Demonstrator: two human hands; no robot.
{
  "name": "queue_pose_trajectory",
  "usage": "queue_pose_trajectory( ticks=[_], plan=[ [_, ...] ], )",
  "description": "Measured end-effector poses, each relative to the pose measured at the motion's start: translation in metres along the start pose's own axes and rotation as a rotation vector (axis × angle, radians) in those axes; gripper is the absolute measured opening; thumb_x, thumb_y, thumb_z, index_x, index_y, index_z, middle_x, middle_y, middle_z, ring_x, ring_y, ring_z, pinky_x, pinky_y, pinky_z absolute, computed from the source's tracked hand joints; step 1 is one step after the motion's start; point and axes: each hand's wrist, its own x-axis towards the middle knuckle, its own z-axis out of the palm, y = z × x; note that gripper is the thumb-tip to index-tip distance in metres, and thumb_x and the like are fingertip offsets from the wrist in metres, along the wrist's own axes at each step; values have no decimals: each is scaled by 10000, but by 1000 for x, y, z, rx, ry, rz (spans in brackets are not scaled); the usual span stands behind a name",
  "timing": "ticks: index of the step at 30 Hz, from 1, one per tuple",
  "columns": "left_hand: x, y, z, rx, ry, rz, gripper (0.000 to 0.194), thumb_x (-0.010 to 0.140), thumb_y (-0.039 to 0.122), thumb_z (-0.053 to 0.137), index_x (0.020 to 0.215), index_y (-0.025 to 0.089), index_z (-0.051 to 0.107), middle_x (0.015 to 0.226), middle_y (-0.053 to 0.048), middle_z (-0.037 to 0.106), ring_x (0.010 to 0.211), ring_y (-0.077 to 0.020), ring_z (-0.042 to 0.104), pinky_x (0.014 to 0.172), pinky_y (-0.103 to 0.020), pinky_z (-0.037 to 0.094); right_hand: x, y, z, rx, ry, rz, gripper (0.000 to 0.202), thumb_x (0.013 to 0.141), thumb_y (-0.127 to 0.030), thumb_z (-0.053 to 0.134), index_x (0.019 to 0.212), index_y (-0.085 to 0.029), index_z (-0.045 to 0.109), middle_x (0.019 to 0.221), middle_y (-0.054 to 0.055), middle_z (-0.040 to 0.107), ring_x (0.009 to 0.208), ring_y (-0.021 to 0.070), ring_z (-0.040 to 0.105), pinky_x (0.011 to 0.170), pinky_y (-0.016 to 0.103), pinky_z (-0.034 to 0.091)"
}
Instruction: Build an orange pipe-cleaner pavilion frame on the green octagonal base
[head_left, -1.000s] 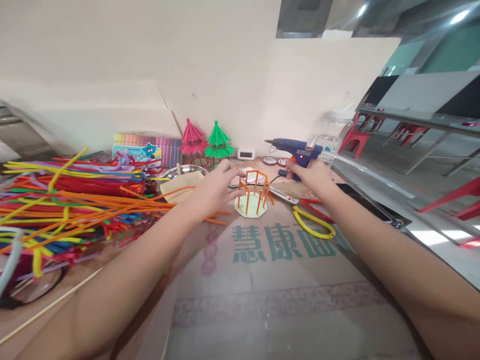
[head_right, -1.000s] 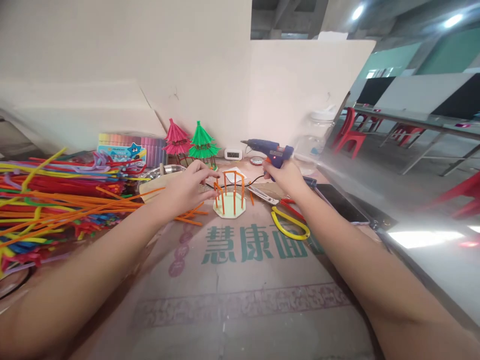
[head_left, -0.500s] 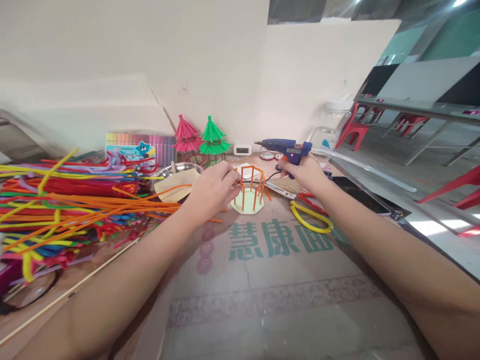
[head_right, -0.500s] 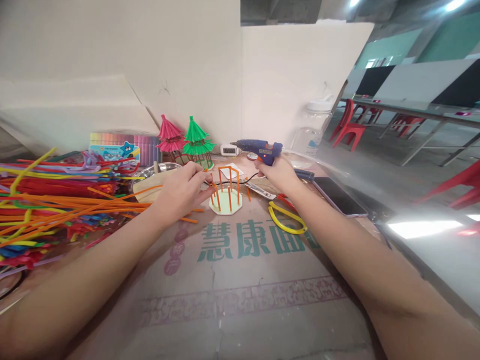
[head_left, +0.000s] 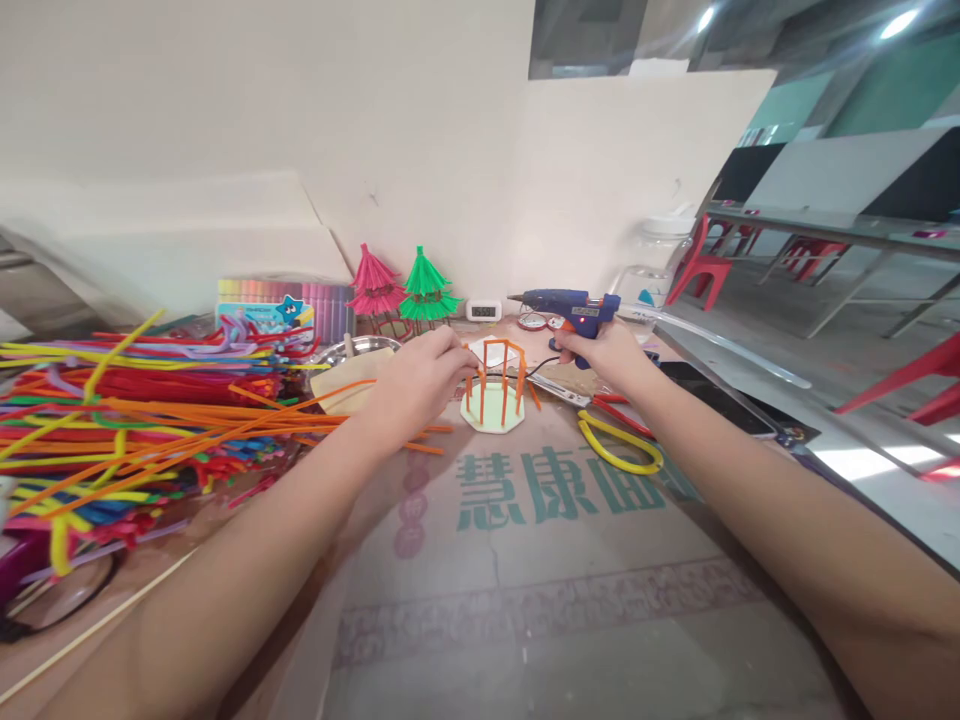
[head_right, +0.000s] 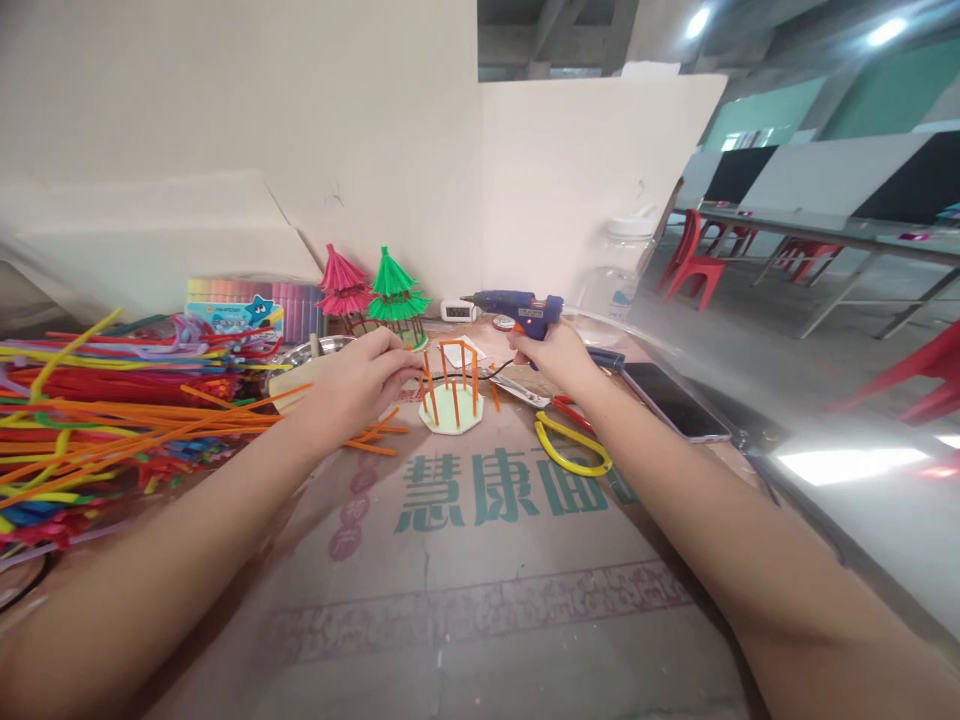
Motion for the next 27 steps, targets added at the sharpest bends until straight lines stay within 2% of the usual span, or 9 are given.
queue_pose_trajectory(
  ticks=[3,6,10,14,17,21,27],
  plan=[
    [4,-2,-5,-175,78,-139,204,984,212,478,973,164,675,949,-64,557,845,-187,566,759,-313,475,-1,-2,-1,-12,-7,9,212,794,-336,672,657,-175,656,640,55,713,613,171,615,601,280,461],
    [7,-5,-16,-237,138,-240,150,966,238,518,965,177,655,924,-49,549,879,-194,564,796,-324,479,-1,-3,-2,-21,-10,16,253,788,-363,673,618,-177,645,634,55,709,593,165,589,581,283,442],
    [8,-12,-27,-228,155,-271,155,971,253,511,953,184,649,921,-45,547,901,-200,564,818,-335,474,-2,-4,-2,-19,-14,13,266,797,-370,659,611,-180,641,646,54,711,609,165,592,585,281,438],
    [4,-14,-15,-89,59,-194,159,908,326,656,985,188,670,955,-51,538,898,-216,562,801,-335,475,-3,-3,-1,-20,-22,28,249,794,-361,668,627,-178,648,634,53,703,595,165,587,574,283,430],
    [0,-8,1,23,55,-164,236,865,327,718,1012,157,646,1009,-82,554,933,-240,568,828,-357,481,-3,-1,1,2,-30,26,214,803,-359,659,700,-173,676,652,54,708,633,179,612,584,282,440],
    [-4,3,14,133,35,-192,219,882,322,685,995,142,630,1010,-115,565,931,-269,564,820,-381,475,-4,0,1,15,-26,16,193,799,-356,674,760,-169,698,652,50,709,670,190,639,610,286,458],
    [-3,10,21,239,9,-188,195,930,292,583,1003,121,638,994,-139,585,931,-286,569,825,-394,467,-6,-3,1,9,-36,55,169,800,-338,682,783,-171,685,645,41,703,636,178,630,612,287,465]
  ],
)
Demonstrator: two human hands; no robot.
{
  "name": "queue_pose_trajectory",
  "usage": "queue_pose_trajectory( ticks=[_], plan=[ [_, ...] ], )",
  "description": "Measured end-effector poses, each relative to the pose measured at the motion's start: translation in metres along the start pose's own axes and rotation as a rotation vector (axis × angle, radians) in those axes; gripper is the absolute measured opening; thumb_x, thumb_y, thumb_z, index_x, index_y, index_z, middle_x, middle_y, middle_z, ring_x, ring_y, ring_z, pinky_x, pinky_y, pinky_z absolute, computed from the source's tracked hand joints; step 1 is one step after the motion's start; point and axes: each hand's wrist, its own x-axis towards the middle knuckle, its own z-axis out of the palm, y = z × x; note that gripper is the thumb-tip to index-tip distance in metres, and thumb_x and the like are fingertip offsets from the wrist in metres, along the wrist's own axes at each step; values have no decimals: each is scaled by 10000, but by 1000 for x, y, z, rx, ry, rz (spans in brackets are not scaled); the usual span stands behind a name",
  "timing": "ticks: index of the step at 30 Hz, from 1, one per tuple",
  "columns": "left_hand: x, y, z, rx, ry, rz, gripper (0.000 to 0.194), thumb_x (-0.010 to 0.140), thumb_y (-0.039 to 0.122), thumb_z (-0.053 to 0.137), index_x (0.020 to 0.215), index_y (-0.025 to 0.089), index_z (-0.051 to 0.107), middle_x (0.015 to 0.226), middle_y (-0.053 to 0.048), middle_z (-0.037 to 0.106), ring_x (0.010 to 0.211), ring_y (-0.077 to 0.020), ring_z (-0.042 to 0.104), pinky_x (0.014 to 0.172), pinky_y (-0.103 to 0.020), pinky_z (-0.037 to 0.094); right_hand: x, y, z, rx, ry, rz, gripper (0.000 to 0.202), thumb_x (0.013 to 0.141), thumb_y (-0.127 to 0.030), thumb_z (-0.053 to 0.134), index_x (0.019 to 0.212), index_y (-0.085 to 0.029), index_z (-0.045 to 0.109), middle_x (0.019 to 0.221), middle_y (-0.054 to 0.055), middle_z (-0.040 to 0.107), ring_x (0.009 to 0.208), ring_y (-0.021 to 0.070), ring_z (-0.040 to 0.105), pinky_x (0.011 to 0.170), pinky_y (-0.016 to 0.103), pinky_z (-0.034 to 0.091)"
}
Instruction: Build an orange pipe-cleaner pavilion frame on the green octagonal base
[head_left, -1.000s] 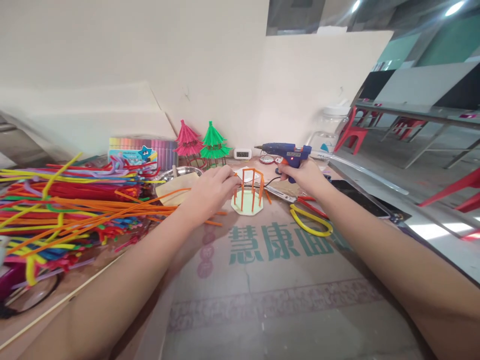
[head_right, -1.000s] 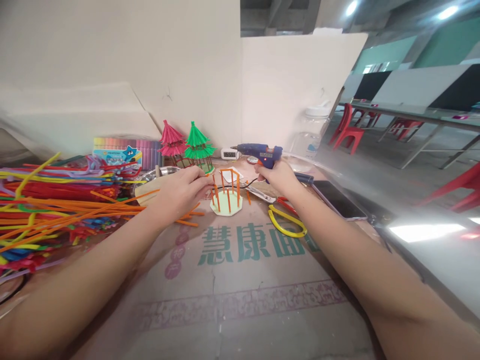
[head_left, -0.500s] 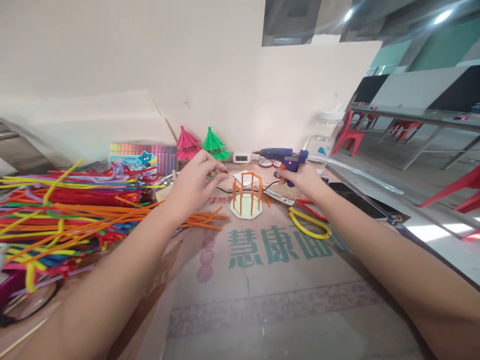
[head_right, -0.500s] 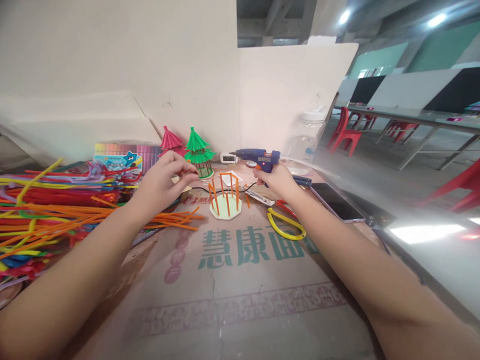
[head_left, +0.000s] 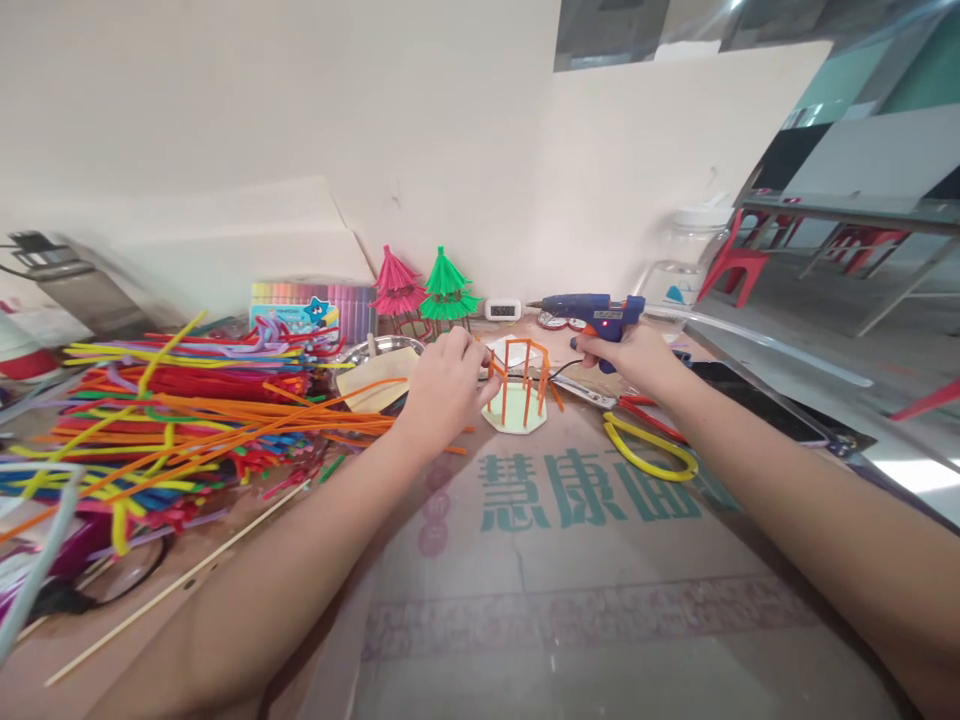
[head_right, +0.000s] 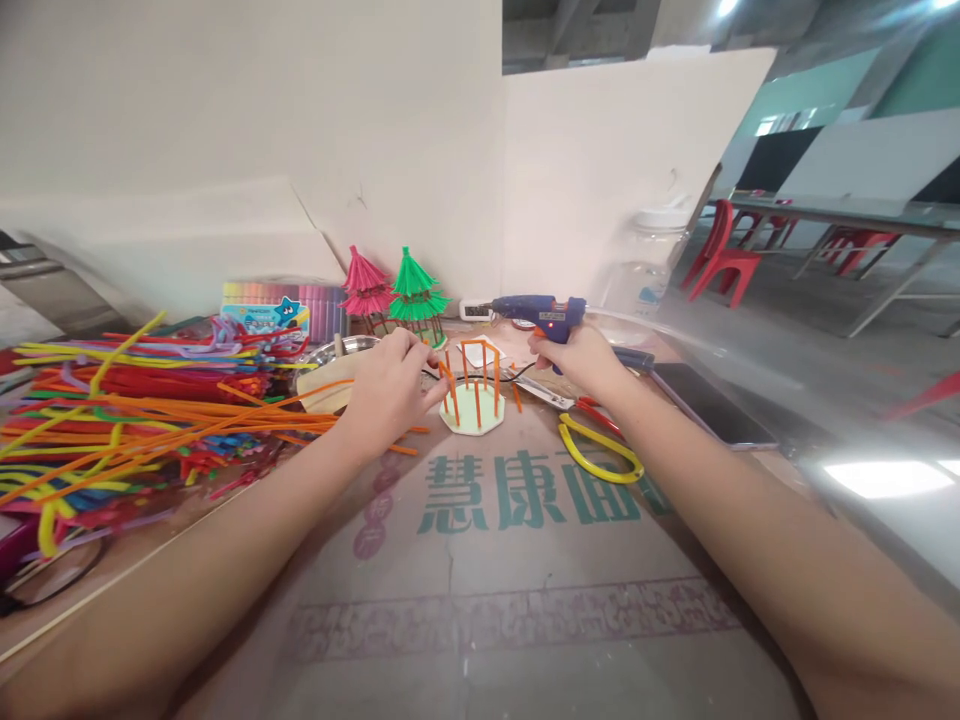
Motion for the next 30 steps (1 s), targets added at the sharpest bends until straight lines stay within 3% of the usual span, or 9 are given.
queue_pose_trajectory(
  ticks=[15,21,30],
  plan=[
    [1,2,4,89,29,39,202,972,207,458,982,142,649,989,-129,603,914,-279,568,792,-392,453,9,15,1,89,-46,-19,168,773,-322,705,719,-168,664,653,50,696,639,164,608,566,271,417],
    [6,0,-10,-92,-141,-126,149,918,230,543,934,151,668,951,-99,594,911,-260,603,820,-378,474,9,17,2,71,-43,-50,150,785,-313,689,785,-164,673,653,51,695,643,177,614,598,292,428],
    [13,-12,-29,-202,-371,-330,191,863,243,540,893,147,703,949,-104,627,948,-275,629,825,-368,475,6,9,0,39,-53,-16,156,792,-292,676,699,-167,664,625,56,686,627,173,601,610,299,433]
  ],
)
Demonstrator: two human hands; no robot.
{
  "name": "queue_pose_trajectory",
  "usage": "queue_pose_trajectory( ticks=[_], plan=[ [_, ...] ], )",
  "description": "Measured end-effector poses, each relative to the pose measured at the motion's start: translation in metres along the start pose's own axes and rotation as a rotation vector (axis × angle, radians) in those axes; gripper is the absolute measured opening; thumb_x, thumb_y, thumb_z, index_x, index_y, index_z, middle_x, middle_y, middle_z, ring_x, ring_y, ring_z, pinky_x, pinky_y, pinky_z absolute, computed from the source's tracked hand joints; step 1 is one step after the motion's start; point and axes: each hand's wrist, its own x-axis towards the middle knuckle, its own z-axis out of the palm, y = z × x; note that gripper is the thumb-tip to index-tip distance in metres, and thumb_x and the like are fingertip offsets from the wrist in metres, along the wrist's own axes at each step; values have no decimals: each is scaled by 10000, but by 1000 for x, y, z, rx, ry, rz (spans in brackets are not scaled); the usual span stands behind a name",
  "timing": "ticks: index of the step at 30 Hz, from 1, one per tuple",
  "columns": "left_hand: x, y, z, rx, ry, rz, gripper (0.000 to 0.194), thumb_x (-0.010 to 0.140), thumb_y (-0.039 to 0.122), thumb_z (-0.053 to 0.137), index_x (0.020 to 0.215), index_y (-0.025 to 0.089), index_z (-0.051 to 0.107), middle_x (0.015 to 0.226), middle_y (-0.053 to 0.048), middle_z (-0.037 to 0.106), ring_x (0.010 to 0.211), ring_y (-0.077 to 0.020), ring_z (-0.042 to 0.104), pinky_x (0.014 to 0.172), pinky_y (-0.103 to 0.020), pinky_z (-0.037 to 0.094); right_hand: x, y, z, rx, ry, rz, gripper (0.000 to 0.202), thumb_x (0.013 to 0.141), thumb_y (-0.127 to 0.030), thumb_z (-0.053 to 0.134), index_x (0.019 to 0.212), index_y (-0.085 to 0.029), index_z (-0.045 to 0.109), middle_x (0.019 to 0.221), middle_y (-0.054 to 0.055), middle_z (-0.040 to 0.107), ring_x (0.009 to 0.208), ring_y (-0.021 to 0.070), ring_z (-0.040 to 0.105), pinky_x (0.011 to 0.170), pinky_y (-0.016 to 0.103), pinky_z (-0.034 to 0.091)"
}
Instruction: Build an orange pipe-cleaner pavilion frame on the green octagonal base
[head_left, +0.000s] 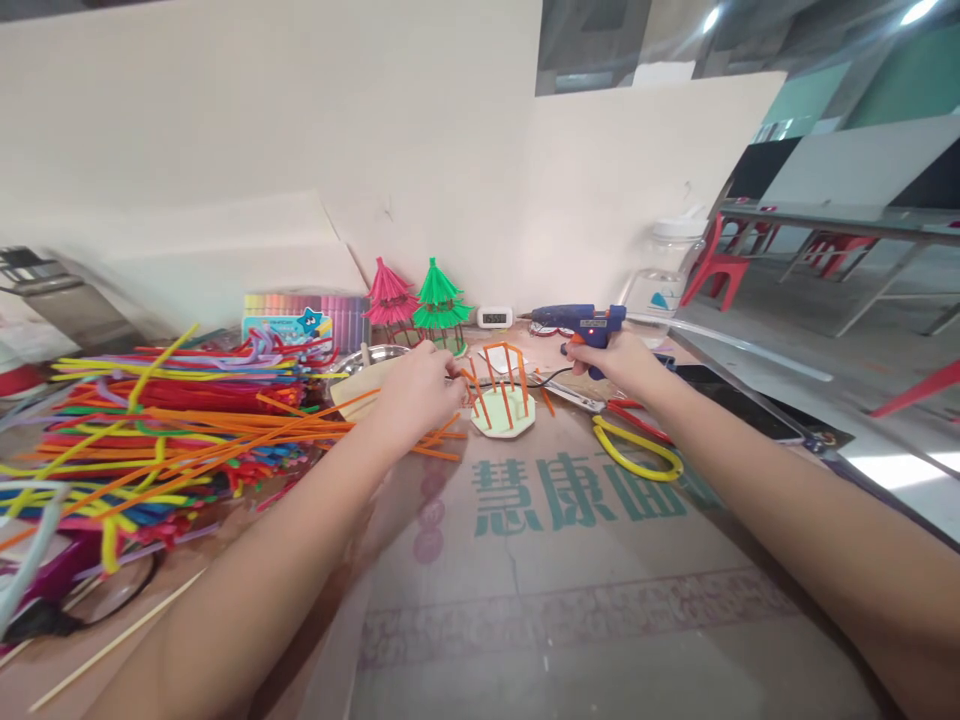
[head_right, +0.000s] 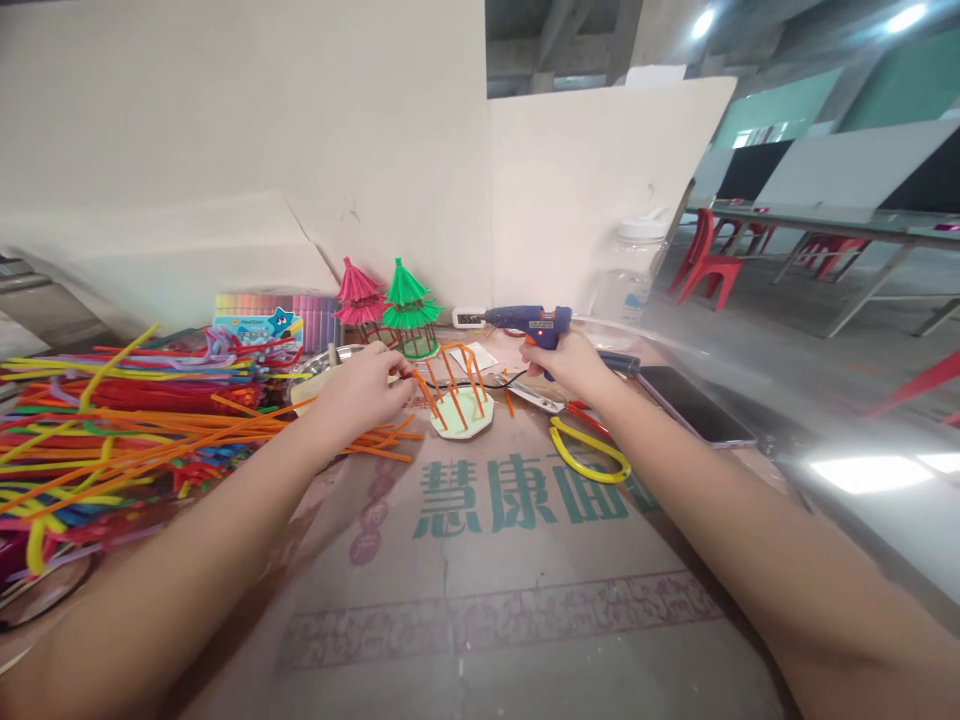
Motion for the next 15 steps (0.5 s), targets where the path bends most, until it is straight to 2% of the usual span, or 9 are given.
queue_pose_trajectory(
  ticks=[5,10,13,15],
  plan=[
    [4,-4,7,-104,-139,-22,178,843,301,563,815,194,702,878,-39,678,805,-203,647,687,-287,456,-2,-3,1,-6,-2,9,140,781,-290,686,731,-160,674,612,55,686,587,168,583,576,293,416],
    [1,-4,21,-120,-282,-19,135,798,265,592,778,193,704,778,-27,712,722,-194,651,638,-275,446,-3,-3,1,7,-10,-14,183,789,-325,680,693,-171,652,644,60,688,612,164,577,587,290,411],
    [0,-9,22,-71,-304,-44,116,749,219,607,723,172,710,751,-71,718,712,-231,657,666,-306,469,-1,0,1,24,-14,-23,195,783,-335,686,682,-174,647,646,66,687,644,175,598,604,292,424],
    [3,-14,18,-47,-265,-62,174,769,207,568,756,152,733,829,-115,735,806,-266,674,755,-337,494,0,1,0,38,-7,-33,213,784,-359,688,687,-174,646,638,66,682,652,181,606,608,294,428]
  ],
)
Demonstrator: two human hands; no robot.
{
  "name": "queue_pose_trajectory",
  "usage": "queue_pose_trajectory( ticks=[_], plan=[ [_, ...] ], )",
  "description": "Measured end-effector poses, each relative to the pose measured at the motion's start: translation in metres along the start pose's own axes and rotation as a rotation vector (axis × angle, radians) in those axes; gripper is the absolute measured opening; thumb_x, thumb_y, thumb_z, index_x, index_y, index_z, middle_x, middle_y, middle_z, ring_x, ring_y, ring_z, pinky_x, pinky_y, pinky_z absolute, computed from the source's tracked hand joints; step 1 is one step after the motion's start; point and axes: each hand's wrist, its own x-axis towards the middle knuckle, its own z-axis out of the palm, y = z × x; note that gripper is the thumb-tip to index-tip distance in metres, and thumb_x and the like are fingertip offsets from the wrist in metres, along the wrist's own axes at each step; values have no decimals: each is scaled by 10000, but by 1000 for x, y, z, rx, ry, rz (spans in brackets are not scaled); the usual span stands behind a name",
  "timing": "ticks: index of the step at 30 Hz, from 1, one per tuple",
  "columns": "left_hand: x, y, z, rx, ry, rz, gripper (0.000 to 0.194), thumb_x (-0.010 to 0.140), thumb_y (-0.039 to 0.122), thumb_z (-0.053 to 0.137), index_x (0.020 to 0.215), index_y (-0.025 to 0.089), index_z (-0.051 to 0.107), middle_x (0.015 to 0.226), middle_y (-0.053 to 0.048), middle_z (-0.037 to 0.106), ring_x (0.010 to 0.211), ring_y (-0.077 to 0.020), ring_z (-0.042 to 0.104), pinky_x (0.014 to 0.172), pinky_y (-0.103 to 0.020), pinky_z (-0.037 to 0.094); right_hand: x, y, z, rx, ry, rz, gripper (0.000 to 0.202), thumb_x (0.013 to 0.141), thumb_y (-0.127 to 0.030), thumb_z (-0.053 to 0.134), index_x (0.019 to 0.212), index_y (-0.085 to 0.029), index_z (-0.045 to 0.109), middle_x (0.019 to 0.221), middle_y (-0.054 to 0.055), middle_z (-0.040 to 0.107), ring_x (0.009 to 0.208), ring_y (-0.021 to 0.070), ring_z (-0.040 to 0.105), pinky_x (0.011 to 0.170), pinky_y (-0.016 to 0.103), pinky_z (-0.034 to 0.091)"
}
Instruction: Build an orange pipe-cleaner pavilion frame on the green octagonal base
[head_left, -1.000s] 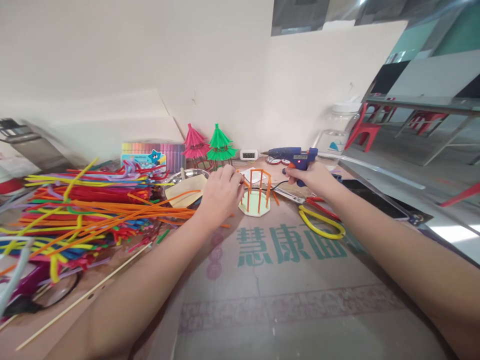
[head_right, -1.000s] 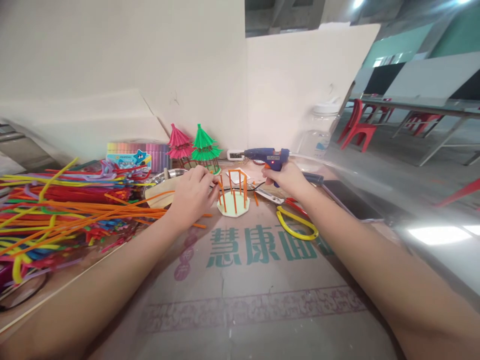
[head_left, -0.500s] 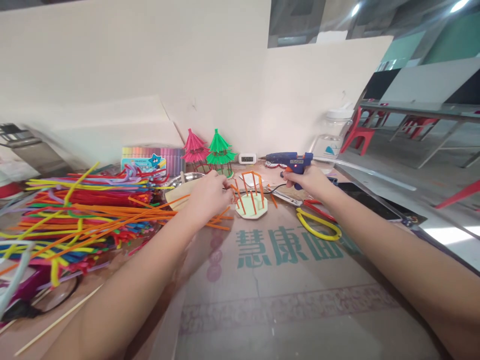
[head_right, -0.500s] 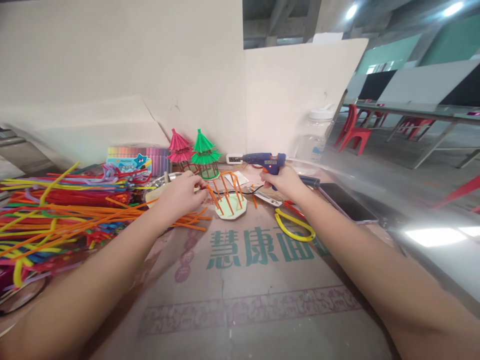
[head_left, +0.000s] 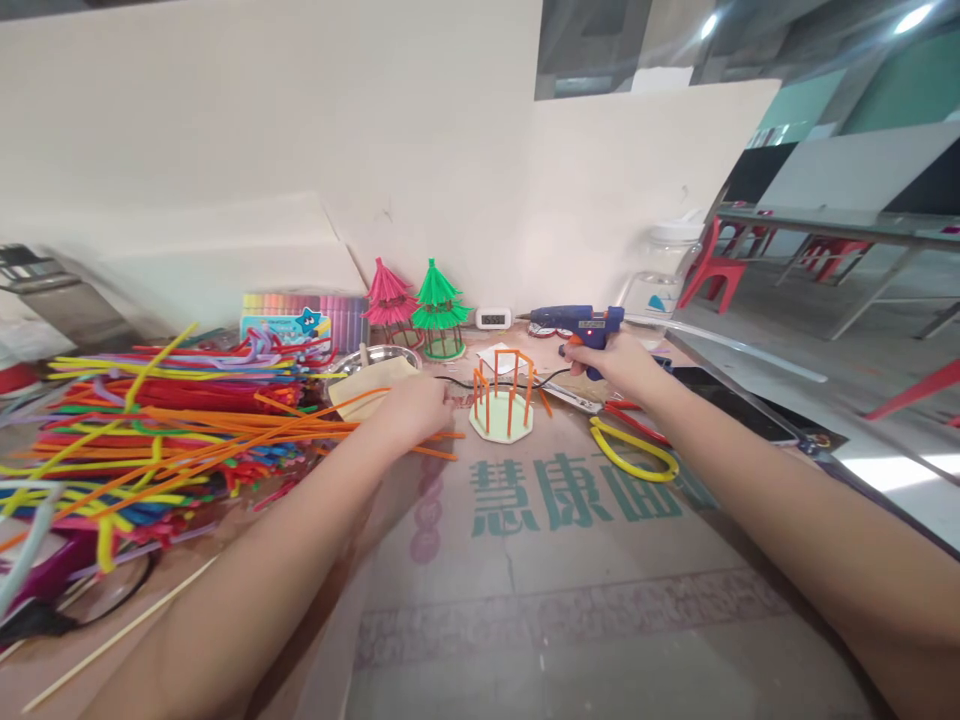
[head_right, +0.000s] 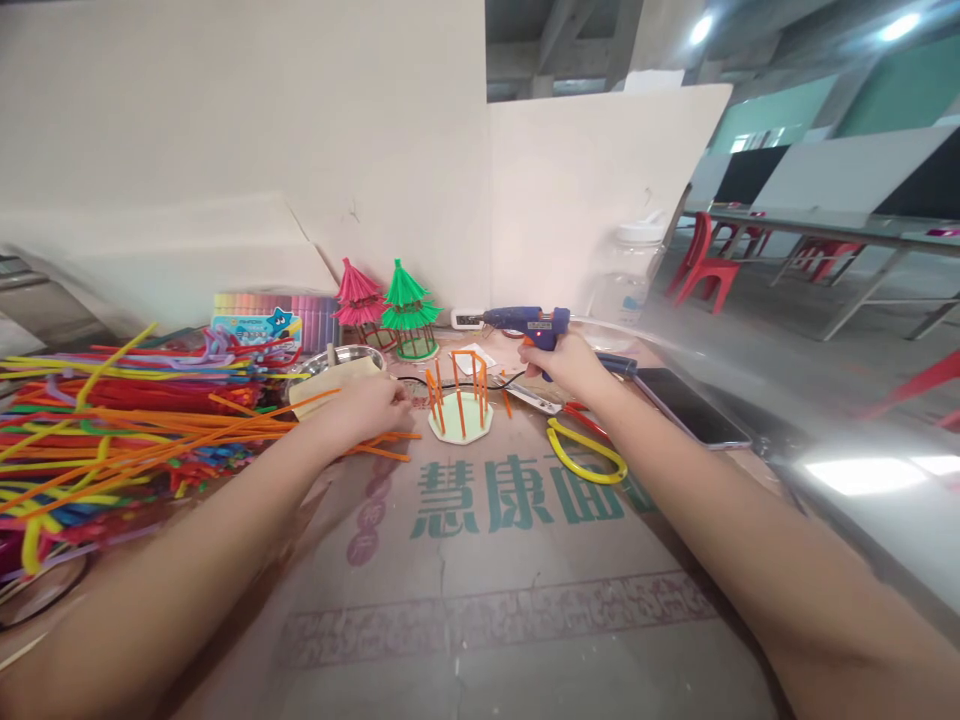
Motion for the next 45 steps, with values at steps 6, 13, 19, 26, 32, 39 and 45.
queue_pose_trajectory(
  ticks=[6,13,19,26,32,39,45],
  plan=[
    [2,0,-16,-135,48,87,382,857,271,495,1152,212,731,1103,-27,742,985,-207,667,864,-260,499,-4,-7,-8,27,8,-82,282,800,-441,683,890,-174,702,576,3,628,566,151,551,560,276,396],
    [-2,5,-16,-271,-96,173,325,843,418,529,927,209,763,943,4,751,865,-185,658,733,-242,478,-9,-16,-20,142,-159,-134,382,778,-545,738,865,-180,669,776,39,712,501,95,474,535,275,397],
    [-10,6,-26,-244,-259,170,291,766,424,581,850,227,778,754,12,719,693,-170,610,574,-240,397,-12,-21,-19,122,-177,-124,385,772,-545,744,846,-170,691,702,33,671,539,111,491,540,279,390],
    [-12,10,-32,-218,-169,151,248,754,379,616,845,234,796,710,22,703,654,-154,592,593,-237,403,-11,-14,-34,243,-367,-145,436,742,-578,767,899,-177,698,540,-37,567,466,100,410,544,293,383],
    [-3,1,-14,-343,-107,193,248,766,392,589,808,225,767,859,0,750,812,-187,653,680,-249,468,-16,-20,-45,147,-468,-160,603,676,-762,717,853,-186,731,584,15,620,514,147,516,544,304,438],
    [-3,3,-15,-331,-78,181,243,740,427,611,740,215,728,814,3,726,742,-174,621,634,-255,440,-31,-48,-46,17,-537,-222,393,799,-608,676,831,-228,769,859,47,763,787,199,685,668,286,494],
    [-6,5,-22,-287,-124,177,239,739,396,592,802,230,752,803,7,718,769,-179,618,641,-247,427,-30,-49,-42,-211,-523,-246,444,831,-616,592,644,-222,675,700,12,681,686,175,605,677,287,467]
  ],
)
